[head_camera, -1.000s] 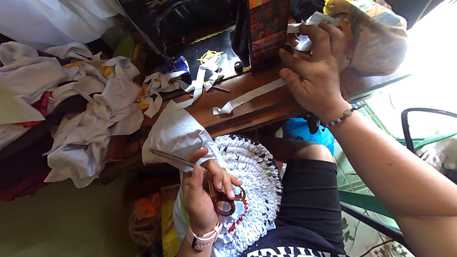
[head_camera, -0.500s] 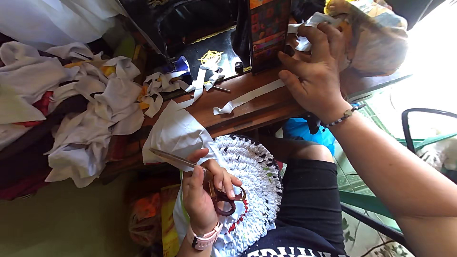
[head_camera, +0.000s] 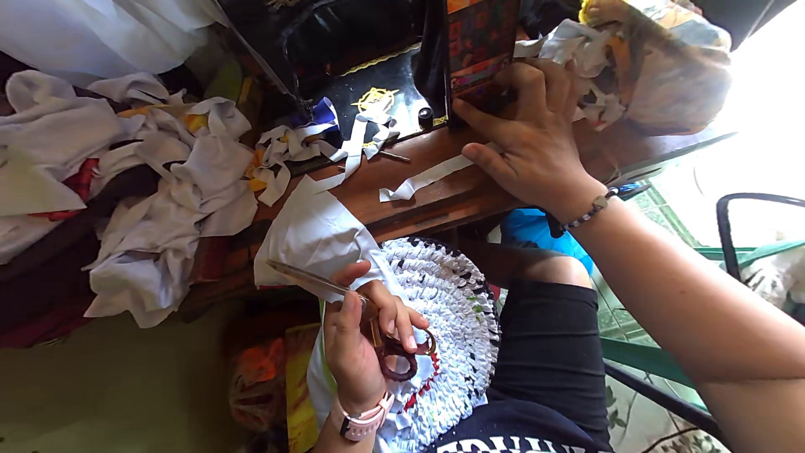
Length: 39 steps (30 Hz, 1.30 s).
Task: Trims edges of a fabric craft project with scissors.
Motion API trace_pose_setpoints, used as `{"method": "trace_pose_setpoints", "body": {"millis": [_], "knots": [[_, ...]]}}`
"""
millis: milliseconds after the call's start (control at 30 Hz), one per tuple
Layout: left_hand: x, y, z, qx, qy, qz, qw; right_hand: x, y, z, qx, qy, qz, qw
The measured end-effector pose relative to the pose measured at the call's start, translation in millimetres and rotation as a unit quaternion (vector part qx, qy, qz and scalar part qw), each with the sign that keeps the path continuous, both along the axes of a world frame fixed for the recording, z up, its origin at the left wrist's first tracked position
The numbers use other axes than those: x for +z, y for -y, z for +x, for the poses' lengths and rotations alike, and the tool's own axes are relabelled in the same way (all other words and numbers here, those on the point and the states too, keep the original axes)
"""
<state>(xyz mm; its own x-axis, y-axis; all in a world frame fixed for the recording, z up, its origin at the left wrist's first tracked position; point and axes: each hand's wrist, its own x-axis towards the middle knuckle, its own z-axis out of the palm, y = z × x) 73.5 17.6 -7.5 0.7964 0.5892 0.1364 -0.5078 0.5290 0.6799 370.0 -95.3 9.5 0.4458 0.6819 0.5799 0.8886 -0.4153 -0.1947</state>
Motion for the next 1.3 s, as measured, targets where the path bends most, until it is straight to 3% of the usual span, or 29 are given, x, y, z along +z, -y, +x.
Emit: {"method": "trace_pose_setpoints", "body": {"millis": [133, 367, 767, 967, 1300], "knots": [[0, 0, 0, -0.001, -0.004, 0.007, 1.000, 0, 1, -1, -0.008, -0.006, -0.001, 1.000], [2, 0, 0, -0.002, 0.002, 0.000, 1.000, -6, 15, 9, -0.010, 0.010, 0.102, 0.995], [2, 0, 1, 0.002, -0.004, 0.004, 1.000, -5, 18, 11, -0.058, -0.016, 0.057, 0.997], [2, 0, 1, 0.000, 0.003, 0.000, 1.000, -5, 18, 8, -0.023, 0.001, 0.098, 0.995], [1, 0, 0, 0.002, -0.004, -0.002, 1.000, -6, 17, 7, -0.019, -0.012, 0.076, 0.997]]}}
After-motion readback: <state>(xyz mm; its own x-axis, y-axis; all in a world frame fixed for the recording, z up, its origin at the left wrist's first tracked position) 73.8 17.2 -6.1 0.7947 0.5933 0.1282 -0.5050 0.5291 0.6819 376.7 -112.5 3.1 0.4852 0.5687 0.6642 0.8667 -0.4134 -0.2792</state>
